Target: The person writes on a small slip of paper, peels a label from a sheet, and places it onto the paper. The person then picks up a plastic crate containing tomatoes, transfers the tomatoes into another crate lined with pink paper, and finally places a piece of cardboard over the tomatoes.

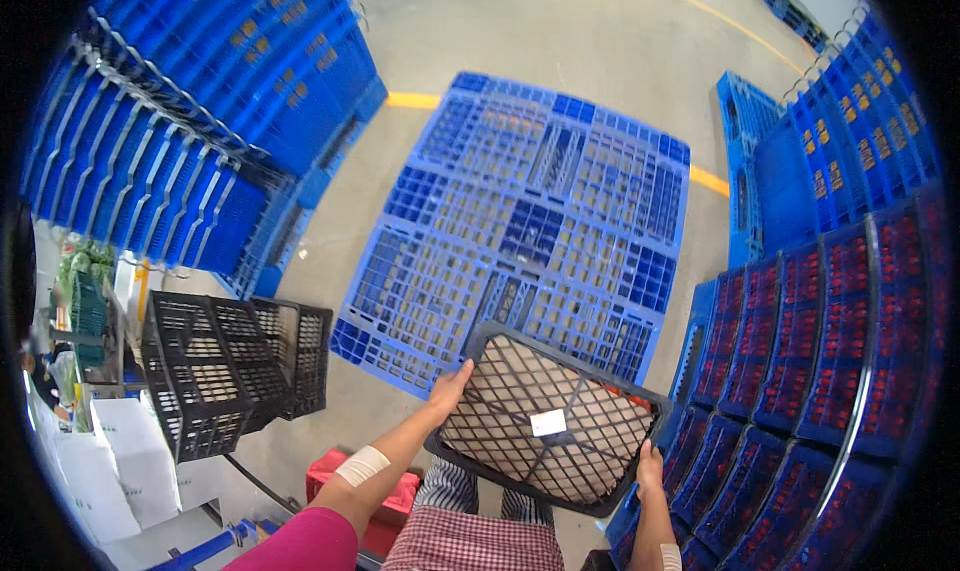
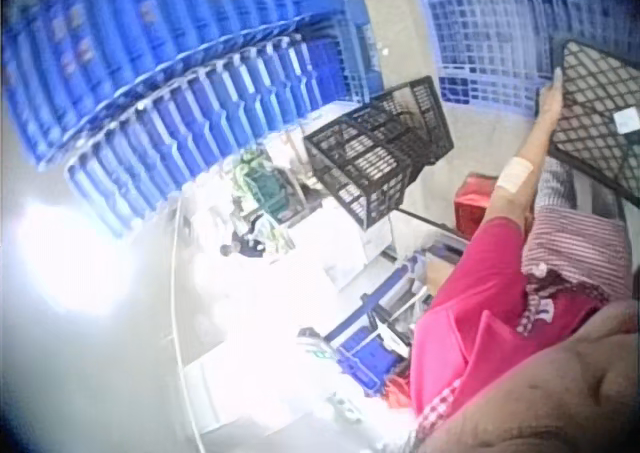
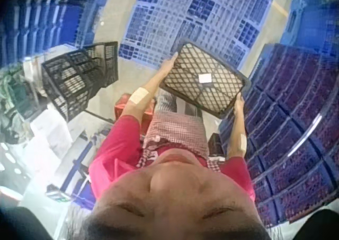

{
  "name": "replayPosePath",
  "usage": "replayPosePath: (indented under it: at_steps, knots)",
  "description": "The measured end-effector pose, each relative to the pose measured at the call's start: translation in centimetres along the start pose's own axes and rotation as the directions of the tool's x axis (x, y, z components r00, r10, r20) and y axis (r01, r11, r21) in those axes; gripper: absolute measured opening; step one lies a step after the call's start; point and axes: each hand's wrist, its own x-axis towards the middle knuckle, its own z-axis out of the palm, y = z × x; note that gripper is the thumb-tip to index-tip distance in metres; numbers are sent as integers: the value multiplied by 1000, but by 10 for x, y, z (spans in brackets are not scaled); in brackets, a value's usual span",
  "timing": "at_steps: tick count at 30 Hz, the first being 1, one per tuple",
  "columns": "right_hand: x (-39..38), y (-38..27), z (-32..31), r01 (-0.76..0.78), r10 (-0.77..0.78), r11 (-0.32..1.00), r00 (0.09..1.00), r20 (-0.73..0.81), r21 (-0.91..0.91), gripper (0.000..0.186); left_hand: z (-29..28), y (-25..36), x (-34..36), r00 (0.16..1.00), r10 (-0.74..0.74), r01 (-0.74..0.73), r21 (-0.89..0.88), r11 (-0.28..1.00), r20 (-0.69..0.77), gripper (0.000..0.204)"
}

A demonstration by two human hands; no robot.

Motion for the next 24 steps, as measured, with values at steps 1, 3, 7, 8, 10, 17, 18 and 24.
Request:
replayPosePath:
  at_steps: [1,3,7,8,10,17,18,24]
  knots:
    - [14,7,10,-30,30,1000,999,-42,-8,71,-2,-13,20,999,-44,44,4,999,27,78]
    - [17,-24,47,152,-169,970,983,-75,-189,60,-18,-29,47,997,-52,51,30,998,49,78]
    - [47,-88,135,316,-341,839,940,25,-443,57,-56,-100,90,988,-116,67,-385,920,-106,71]
    - [61,-94,142,395,-402,797,912,87,-456,56,-60,-99,87,971,-207,128,-470,873,-121,71]
    - [47,-157,196,497,-494,706,856,151,-505,51,-92,-133,89,955,-274,123,-699,705,-109,71]
    - [39,-338,374,633,-673,148,628,392,-760,44,-121,-117,81,952,-288,-65,-988,140,-103,65]
    - [22,-368,399,593,-596,179,700,393,-785,44,-115,-108,81,952,-283,-89,-991,102,-115,67]
    - [53,-395,435,604,-825,182,523,213,-776,38,-103,-66,105,917,-378,-125,-992,29,-126,71]
